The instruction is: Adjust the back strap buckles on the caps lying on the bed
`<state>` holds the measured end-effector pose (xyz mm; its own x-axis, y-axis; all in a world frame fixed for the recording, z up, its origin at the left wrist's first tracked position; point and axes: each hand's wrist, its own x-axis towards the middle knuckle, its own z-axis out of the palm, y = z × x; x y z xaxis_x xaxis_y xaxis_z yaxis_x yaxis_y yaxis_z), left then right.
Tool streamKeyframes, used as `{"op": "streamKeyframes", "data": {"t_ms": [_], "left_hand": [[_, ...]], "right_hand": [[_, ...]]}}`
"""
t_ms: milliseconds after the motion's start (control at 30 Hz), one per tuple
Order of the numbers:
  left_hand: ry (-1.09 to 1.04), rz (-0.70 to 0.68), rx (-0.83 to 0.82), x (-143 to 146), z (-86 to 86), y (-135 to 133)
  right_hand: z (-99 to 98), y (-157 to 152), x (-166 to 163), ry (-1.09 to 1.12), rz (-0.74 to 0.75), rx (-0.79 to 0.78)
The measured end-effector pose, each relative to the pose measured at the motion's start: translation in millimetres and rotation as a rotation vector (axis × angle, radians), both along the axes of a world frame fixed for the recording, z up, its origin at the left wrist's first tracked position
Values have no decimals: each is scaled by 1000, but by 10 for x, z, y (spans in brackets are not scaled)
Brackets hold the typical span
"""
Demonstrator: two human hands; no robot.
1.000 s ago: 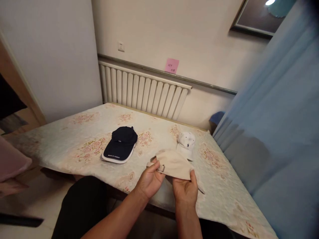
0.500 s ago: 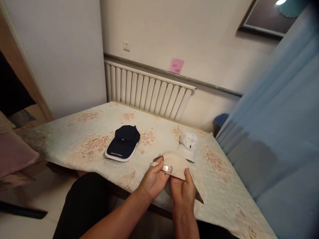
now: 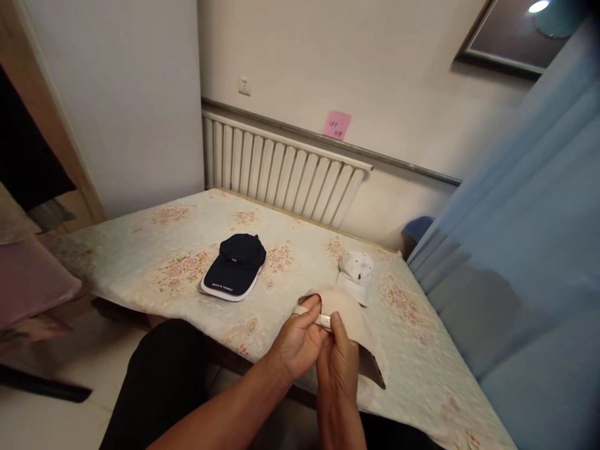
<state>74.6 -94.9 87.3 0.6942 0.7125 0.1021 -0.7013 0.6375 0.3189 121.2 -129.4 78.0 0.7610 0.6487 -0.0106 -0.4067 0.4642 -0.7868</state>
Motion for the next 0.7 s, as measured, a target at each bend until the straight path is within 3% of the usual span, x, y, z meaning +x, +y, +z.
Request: {"op": "streamKeyframes", "data": {"t_ms": [133,233,367,500,700], "left_hand": [[-25,10,-52,-29,-7,30],[-18,38,-176,-52,-1,94],[-40,43,-310,-94,24,210],[-37,89,-390,-175,53,323],[-16,88,-403,-225,63,333]], "right_hand": [[-3,-16,90,-6,-110,-160],[31,-26,174,28,-114,6],[132,-71,224,112,-4,177],[191,-118,263,202,105,241],[156,-118,385,303,118,249]]}}
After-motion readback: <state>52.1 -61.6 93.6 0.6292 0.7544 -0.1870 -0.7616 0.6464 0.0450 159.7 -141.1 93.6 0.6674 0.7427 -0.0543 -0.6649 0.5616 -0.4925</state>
